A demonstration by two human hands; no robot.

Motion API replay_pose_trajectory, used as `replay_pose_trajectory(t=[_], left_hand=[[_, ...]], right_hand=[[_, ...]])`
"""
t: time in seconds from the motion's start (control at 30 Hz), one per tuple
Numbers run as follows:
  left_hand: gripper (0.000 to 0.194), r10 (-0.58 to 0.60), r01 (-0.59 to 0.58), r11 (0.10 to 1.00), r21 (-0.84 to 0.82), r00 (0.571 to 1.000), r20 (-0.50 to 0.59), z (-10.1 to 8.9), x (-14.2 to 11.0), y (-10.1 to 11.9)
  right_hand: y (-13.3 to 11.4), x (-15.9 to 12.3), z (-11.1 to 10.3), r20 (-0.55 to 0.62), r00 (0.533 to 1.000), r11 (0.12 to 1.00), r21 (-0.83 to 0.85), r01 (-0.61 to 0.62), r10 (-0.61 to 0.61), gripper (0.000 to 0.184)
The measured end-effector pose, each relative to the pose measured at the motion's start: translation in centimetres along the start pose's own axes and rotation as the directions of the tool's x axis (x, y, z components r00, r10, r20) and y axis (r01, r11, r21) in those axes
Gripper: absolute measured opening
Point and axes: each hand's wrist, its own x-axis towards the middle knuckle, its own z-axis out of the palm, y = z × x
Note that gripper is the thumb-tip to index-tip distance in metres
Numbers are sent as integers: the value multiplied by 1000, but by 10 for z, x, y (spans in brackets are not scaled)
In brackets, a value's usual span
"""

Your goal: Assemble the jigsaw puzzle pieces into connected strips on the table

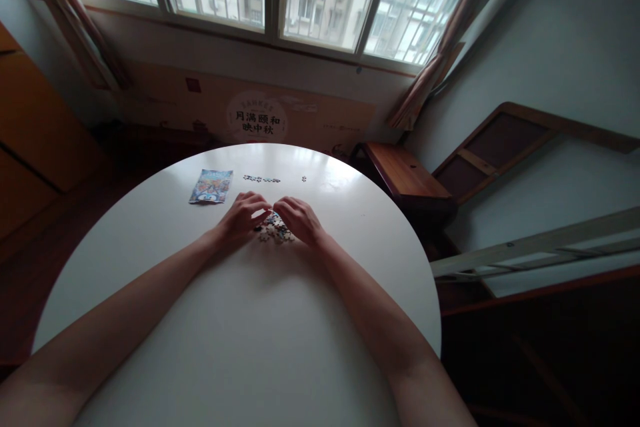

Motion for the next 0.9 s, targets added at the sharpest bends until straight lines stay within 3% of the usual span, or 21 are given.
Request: replay_pose_trajectory(t=[0.3,0.9], left_hand=[[18,13,-13,1000,1,998,-54,-3,0,5],[17,-89,89,995,-37,996,-12,-9,2,13]], right_hand=[[3,-1,3,-1,999,997,-56,45,-46,17],[5,-4,5,83,996,999,-30,37,-34,17]])
